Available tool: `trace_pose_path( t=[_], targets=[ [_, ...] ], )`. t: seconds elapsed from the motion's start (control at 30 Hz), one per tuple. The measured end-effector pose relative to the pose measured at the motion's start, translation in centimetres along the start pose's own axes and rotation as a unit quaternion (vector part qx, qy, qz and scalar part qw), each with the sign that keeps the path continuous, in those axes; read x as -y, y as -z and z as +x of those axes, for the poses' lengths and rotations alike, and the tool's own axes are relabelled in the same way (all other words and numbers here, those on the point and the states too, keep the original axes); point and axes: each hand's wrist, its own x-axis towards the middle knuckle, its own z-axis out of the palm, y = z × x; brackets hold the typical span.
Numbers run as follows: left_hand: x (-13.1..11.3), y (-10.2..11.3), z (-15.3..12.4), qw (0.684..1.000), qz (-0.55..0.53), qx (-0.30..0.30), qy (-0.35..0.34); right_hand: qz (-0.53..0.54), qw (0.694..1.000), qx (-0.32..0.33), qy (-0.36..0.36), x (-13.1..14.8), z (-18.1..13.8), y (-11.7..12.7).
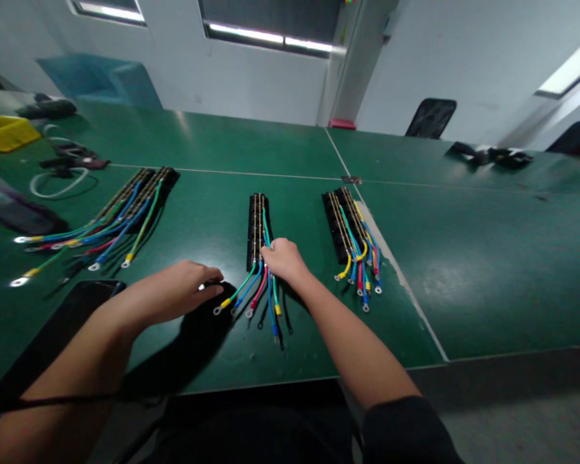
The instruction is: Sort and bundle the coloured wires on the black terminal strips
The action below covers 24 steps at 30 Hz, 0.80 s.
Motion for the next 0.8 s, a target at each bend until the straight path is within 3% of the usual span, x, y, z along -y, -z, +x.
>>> trace_pose_path(
  t=[0.13, 0.2, 0.27, 0.47, 0.6, 0.8],
  targets=[
    [-0.6, 0.0, 2.8, 1.000, -0.016, -0.025, -0.009, 0.088, 0.994, 0.063, 0.009, -0.7, -2.5, 0.4],
    [-0.8, -0.1, 3.9, 0.999, -0.035, -0.036, -0.013, 0.188, 0.972, 0.141, -0.017, -1.0, -3.5, 0.5],
    [-0.9, -0.3, 4.6, 0.997, -0.070, -0.040, -0.009, 0.247, 0.954, 0.165, -0.026, -1.4, -4.0, 0.5],
    [-0.8, -1.9, 4.6, 0.956, -0.271, 0.091, -0.069, 0.386, 0.902, 0.191, -0.032, -2.3, -4.6, 0.1],
    [-0.5, -2.7, 3.6, 0.915, -0.358, 0.162, -0.088, 0.398, 0.890, 0.219, -0.039, -2.8, -5.5, -0.2],
    [-0.8, -3.3, 2.8, 0.879, -0.442, 0.168, -0.056, 0.364, 0.885, 0.285, -0.053, -2.8, -7.0, 0.7]
  ],
)
